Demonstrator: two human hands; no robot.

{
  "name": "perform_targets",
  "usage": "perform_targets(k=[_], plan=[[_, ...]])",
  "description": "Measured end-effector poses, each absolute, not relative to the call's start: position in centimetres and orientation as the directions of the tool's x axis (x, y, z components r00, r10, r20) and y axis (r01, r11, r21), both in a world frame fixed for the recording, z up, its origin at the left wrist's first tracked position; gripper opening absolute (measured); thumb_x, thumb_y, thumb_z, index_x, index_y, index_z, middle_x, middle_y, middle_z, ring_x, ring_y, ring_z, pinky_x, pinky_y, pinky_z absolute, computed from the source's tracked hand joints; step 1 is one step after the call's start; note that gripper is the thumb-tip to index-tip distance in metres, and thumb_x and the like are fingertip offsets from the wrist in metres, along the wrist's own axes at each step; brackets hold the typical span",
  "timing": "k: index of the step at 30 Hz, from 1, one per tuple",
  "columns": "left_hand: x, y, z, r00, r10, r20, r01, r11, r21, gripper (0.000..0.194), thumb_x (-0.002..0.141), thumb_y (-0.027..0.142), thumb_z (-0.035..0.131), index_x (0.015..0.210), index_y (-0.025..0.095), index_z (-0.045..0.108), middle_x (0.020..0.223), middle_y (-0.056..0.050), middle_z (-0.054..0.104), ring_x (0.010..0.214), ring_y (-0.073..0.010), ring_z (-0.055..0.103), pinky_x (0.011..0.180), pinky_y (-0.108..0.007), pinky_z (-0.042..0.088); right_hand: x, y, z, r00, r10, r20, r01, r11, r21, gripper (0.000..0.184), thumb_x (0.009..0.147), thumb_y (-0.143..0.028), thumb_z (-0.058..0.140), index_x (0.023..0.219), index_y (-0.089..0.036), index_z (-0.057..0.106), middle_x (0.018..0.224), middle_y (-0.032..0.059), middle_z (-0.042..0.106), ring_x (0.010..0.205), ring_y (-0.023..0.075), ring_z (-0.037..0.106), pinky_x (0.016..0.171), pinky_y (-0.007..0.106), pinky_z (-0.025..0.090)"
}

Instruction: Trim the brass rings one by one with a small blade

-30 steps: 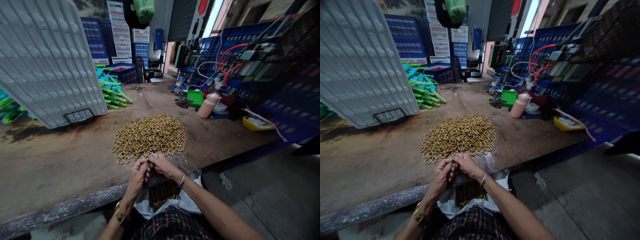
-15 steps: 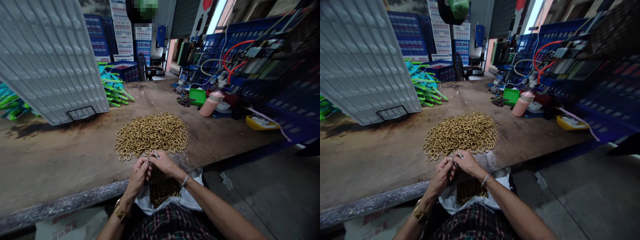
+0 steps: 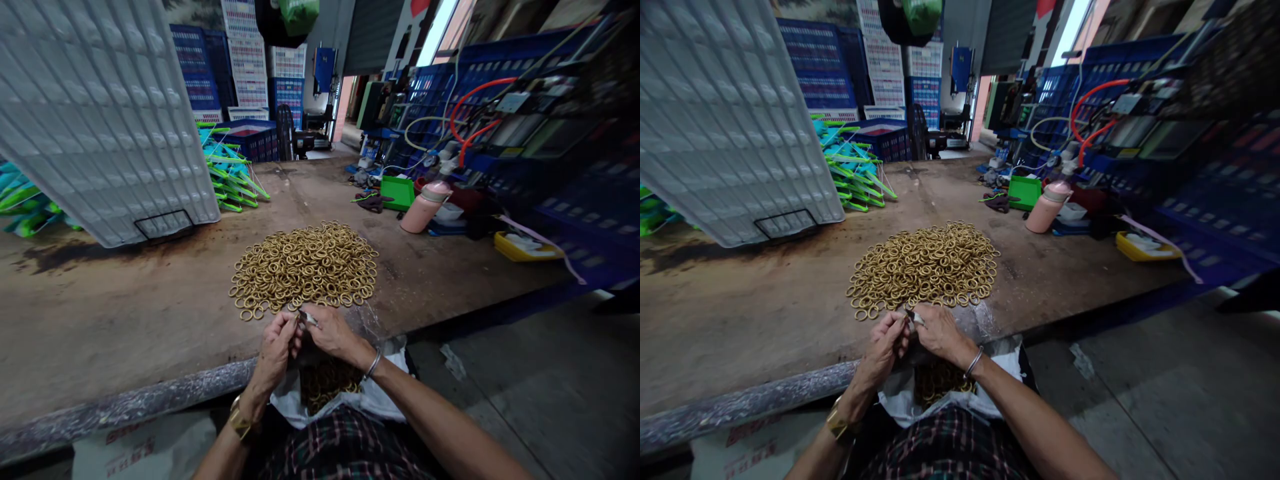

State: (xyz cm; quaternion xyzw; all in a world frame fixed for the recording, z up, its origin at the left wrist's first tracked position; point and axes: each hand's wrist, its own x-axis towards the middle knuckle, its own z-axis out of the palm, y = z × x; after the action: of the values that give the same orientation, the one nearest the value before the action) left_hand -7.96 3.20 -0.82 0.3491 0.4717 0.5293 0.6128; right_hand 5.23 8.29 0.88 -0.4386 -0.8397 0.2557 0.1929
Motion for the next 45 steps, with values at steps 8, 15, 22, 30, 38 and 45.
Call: perform_targets(k=[8, 15, 22, 30, 38, 45], plan=[[-8.0, 3.3, -1.1, -0.034, 0.982, -0.187, -0.245, 0.174, 0.954, 0.032, 0.077, 0.049, 0.05, 0.074, 0.018, 0.046, 0.058, 0.005, 0.048, 0.042, -0.0044, 0.04, 0.036, -0.014, 0.03, 5.1, 7.6, 1.0, -0.602, 0.798, 0.021, 0.715, 0.551, -0.429, 0.018, 0.071, -0.008, 0.04, 0.082, -0.017, 0.052, 0.074, 0.0024, 0.058, 0.064, 0.0127, 0.046, 0.058, 0.024, 0.026], [-8.0, 3.2, -1.4, -0.043, 0.978, -0.202, -0.239, 0.186, 0.953, 0.031, 0.077, 0.049, 0.05, 0.074, 0.018, 0.046, 0.057, 0.006, 0.048, 0.041, -0.0043, 0.041, 0.037, -0.014, 0.029, 4.9, 7.4, 1.0, -0.576, 0.817, -0.004, 0.761, 0.535, -0.367, 0.018, 0.075, -0.011, 0.038, 0.086, -0.017, 0.051, 0.078, 0.004, 0.059, 0.067, 0.0138, 0.05, 0.058, 0.025, 0.025], [-7.9, 3.1, -1.3, -0.05, 0.98, -0.193, -0.214, 0.178, 0.96, 0.033, 0.075, 0.05, 0.052, 0.072, 0.018, 0.046, 0.057, 0.005, 0.049, 0.042, -0.0045, 0.042, 0.038, -0.014, 0.031, 4.7, 7.5, 1.2, -0.563, 0.819, -0.111, 0.794, 0.499, -0.348, 0.022, 0.075, -0.013, 0.039, 0.091, -0.016, 0.053, 0.077, 0.0054, 0.062, 0.067, 0.0149, 0.055, 0.056, 0.025, 0.027], [-8.4, 1.8, -0.9, -0.046, 0.967, -0.251, -0.295, 0.227, 0.928, 0.034, 0.072, 0.049, 0.057, 0.07, 0.017, 0.047, 0.055, 0.005, 0.05, 0.039, -0.0041, 0.041, 0.035, -0.014, 0.03, 4.3, 8.0, -0.3, -0.498, 0.86, -0.112, 0.839, 0.445, -0.314, 0.023, 0.076, -0.011, 0.04, 0.094, -0.016, 0.052, 0.078, 0.0077, 0.064, 0.067, 0.0158, 0.057, 0.055, 0.026, 0.027], [-9.0, 1.7, 0.6, -0.021, 0.944, -0.329, -0.669, 0.232, 0.706, 0.031, 0.067, 0.041, 0.066, 0.07, 0.015, 0.049, 0.068, 0.0, 0.059, 0.045, -0.0059, 0.047, 0.035, -0.016, 0.032, 3.5, 9.5, -0.4, -0.418, 0.907, 0.046, 0.862, 0.412, -0.296, 0.019, 0.079, -0.017, 0.043, 0.098, -0.018, 0.047, 0.085, 0.0054, 0.064, 0.075, 0.0165, 0.057, 0.06, 0.025, 0.028], [-10.3, 2.6, -0.6, 0.027, 0.896, -0.444, -0.792, 0.29, 0.537, 0.026, 0.064, 0.028, 0.068, 0.085, 0.017, 0.056, 0.065, 0.0, 0.059, 0.049, -0.0081, 0.053, 0.038, -0.015, 0.036, 2.6, 9.7, -1.4, -0.434, 0.901, -0.011, 0.881, 0.422, -0.214, 0.019, 0.08, -0.014, 0.04, 0.098, -0.019, 0.047, 0.088, 0.0066, 0.064, 0.073, 0.0172, 0.058, 0.058, 0.027, 0.027]])
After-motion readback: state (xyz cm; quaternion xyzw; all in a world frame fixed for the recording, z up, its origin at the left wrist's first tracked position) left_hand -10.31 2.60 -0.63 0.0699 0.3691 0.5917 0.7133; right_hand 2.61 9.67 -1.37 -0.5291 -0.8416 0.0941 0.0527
